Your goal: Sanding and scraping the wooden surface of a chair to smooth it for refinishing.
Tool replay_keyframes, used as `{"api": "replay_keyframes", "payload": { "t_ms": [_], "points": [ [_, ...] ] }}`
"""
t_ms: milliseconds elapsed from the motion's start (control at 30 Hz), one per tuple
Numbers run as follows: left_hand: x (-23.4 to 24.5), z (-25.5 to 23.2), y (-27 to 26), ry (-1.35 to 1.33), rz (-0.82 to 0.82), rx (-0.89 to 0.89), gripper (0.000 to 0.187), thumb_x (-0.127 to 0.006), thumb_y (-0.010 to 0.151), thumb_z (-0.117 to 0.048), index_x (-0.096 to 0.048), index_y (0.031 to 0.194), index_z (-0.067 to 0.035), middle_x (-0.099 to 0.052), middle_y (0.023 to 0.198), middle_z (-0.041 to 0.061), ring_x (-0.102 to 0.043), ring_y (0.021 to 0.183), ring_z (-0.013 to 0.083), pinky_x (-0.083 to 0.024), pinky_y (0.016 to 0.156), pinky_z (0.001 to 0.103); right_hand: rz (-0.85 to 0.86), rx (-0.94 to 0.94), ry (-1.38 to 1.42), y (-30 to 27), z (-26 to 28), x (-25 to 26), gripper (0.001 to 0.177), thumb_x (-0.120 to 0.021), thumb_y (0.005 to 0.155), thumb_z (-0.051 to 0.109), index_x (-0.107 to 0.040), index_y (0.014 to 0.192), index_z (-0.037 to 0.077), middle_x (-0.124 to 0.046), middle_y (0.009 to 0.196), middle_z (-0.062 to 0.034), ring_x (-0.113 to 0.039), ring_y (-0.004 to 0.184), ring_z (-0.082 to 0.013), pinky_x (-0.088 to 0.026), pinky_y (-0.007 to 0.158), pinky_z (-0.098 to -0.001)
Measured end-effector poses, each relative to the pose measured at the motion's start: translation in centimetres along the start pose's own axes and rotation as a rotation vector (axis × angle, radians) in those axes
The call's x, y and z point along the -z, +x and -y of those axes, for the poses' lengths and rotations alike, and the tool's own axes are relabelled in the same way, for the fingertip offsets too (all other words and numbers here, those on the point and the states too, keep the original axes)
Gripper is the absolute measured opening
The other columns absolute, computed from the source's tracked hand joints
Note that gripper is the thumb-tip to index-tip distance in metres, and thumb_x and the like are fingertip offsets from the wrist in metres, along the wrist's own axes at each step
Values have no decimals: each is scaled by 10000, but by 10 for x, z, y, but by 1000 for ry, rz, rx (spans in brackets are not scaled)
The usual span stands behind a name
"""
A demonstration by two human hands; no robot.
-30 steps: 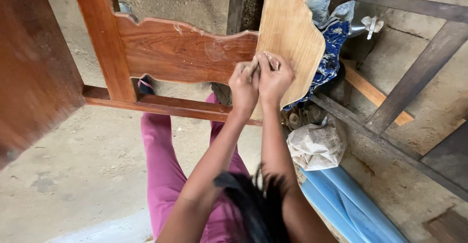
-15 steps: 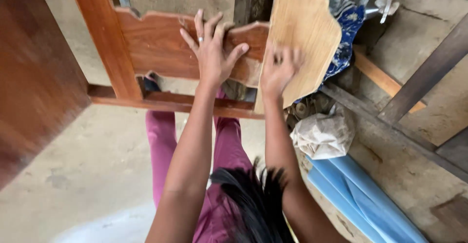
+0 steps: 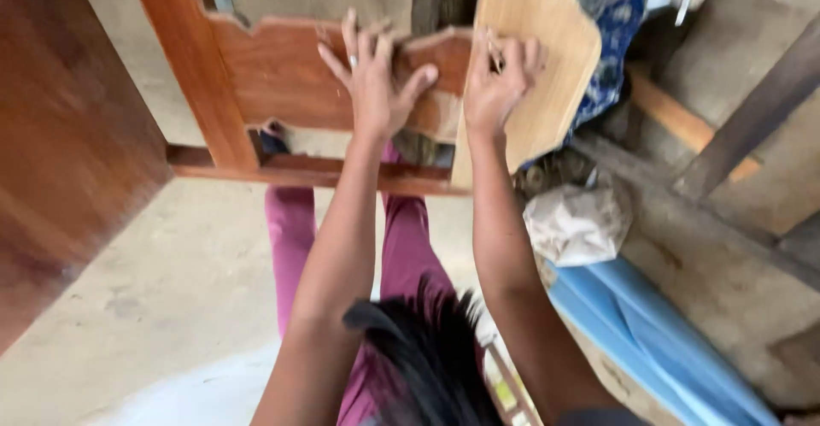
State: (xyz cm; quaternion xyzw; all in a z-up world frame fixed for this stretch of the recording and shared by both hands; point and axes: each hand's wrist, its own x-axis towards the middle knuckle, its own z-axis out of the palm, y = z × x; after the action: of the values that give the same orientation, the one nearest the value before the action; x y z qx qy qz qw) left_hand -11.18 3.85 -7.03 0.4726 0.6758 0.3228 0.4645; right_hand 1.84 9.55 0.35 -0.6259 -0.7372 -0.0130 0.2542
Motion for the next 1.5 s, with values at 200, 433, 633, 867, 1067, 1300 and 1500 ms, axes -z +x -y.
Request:
{"api": "replay_keyframes", "payload": {
  "t_ms": [200,433,633,867,1067,1300,1500],
  "points": [
    [-3,3,-2,14,-12,-6,627,-588,890,-680,-624,1181,-126,-548,1335,88,-181,1509,387,104,1092,798,95,-78,-79,-28,-22,2,358,-600,1038,230,-536,770,2,-537,808,-179,-524,786,-388,-441,857,-523],
    [-3,1,6,83,-32,27,628,-856,779,-541,-643,1218,-146,-558,1378,77,-198,1524,364,60,1166,748,47,-148,24,-30,-20,6,351,-856,877,90,-555,700,127,-470,737,-58,-552,750,-309,-413,905,-377],
    [-3,1,2,46,-12,9,621,-904,739,-496,-646,1220,-200,-545,1348,46,-176,1510,354,46,1145,765,64,-128,-36,-45,-24,14,343,-812,913,96,-523,727,99,-471,721,-91,-550,764,-369,-410,945,-458],
    [-5,1,-17,89,-13,25,629,-899,754,-514,-645,1203,-155,-559,1341,79,-190,1515,352,49,1165,727,64,-146,-98,-68,-24,21,371,-844,873,90,-513,707,71,-478,734,-124,-566,793,-397,-409,988,-472],
    [-5,1,-5,47,-14,48,625,-901,723,-508,-650,1188,-174,-561,1318,57,-196,1515,345,65,1166,737,12,-145,-31,-48,-32,-5,376,-862,859,114,-526,690,109,-499,754,-86,-558,792,-348,-403,943,-435],
    [-5,-2,-5,73,-22,57,645,-902,729,-503,-652,1214,-160,-555,1339,77,-191,1519,364,25,1159,754,45,-190,-68,-49,-38,-5,374,-863,847,145,-527,691,89,-499,750,-94,-576,770,-358,-425,934,-503],
    [3,-6,-5,17,-19,14,605,-597,866,-675,-645,1181,-161,-573,1308,95,-191,1518,373,141,1127,734,51,-119,-36,-50,-2,23,211,-771,949,86,-646,792,21,-532,791,-92,-512,769,-265,-425,746,-419]
  ]
}}
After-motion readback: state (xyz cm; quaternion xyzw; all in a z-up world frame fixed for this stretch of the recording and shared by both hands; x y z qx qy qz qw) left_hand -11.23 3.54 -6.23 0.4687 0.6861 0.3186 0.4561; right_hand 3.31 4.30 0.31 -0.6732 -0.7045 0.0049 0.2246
